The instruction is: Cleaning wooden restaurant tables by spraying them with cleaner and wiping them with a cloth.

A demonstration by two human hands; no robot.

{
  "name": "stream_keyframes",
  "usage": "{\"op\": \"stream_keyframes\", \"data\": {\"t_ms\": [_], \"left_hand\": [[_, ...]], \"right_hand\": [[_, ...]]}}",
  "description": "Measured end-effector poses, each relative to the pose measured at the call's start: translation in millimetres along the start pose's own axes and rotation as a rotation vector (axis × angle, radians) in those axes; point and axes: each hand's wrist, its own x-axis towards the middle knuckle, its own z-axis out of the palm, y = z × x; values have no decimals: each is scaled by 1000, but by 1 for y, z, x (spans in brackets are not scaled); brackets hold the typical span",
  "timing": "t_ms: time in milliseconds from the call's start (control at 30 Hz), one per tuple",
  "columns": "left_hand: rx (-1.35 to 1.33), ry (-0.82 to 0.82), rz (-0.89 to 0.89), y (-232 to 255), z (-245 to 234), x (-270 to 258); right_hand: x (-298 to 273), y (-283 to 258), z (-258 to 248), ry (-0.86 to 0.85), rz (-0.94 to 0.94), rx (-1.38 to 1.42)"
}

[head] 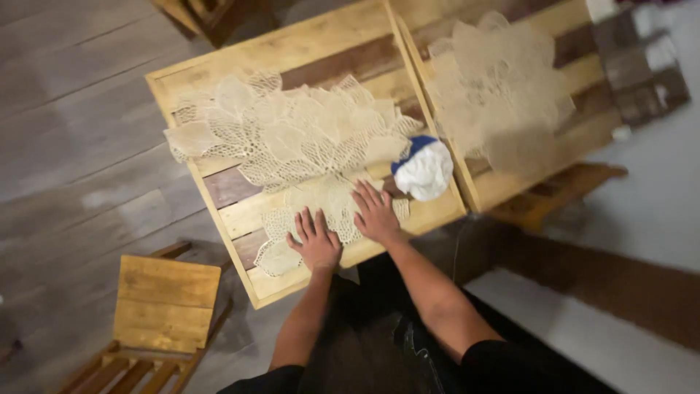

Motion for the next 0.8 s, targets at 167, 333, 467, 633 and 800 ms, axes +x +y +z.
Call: {"op": "stream_keyframes", "data": {"t_ms": [167, 333, 467, 633, 800], "left_hand": [[13, 80, -31, 2, 21, 9], [63, -8, -130, 5, 11, 2], [62, -16, -123, 4, 9, -6], [41, -41, -80, -4, -6, -14], [186, -19, -177, -41, 0, -26]], "right_hand": [[10, 15, 4, 12, -38, 52], [8, 11, 8, -8, -111, 74], [4, 12, 9, 34, -147, 50], [-4, 13, 30, 9, -174, 44], [-2, 15, 26, 113, -130, 73]]}}
